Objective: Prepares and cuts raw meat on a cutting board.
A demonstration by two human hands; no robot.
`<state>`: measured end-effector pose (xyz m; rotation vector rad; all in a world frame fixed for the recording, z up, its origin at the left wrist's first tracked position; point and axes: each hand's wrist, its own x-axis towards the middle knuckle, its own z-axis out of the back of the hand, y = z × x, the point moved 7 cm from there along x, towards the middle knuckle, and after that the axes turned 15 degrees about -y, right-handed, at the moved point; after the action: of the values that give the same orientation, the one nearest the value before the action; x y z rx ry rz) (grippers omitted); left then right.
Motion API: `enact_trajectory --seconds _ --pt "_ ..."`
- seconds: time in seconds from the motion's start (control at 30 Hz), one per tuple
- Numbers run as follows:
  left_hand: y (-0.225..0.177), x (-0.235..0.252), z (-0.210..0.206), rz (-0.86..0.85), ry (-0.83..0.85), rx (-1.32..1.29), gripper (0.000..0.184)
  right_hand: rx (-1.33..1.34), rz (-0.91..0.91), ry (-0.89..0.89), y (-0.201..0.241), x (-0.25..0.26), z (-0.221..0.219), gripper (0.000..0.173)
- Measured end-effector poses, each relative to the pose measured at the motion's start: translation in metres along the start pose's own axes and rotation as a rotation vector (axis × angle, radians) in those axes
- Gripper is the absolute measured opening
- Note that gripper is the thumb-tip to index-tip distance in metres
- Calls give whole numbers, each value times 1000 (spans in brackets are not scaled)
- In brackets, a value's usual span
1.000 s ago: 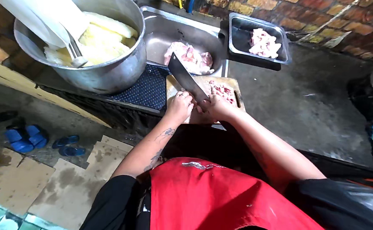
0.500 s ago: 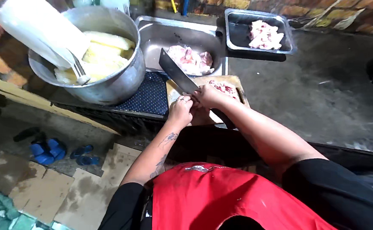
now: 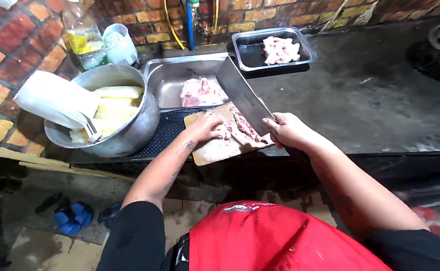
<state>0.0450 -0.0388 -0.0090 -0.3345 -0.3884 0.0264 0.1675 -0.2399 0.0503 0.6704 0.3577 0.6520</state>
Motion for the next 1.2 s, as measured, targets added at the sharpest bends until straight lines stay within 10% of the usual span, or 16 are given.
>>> enact_trajectory --seconds 0.27,0.43,0.73,1.2 --pt "-46 -38 0 760 -261 85 60 -70 -11 7 -11 -13 -10 41" --pt "-50 -39 -7 498 -505 -37 36 -182 110 -32 5 -12 -37 41" --pt "-28 15 -23 297 -249 -98 20 -201 2 8 -12 -12 -49 43" --pt "-34 -4 -24 424 -216 -46 19 -168 264 -210 39 -6 -13 45"
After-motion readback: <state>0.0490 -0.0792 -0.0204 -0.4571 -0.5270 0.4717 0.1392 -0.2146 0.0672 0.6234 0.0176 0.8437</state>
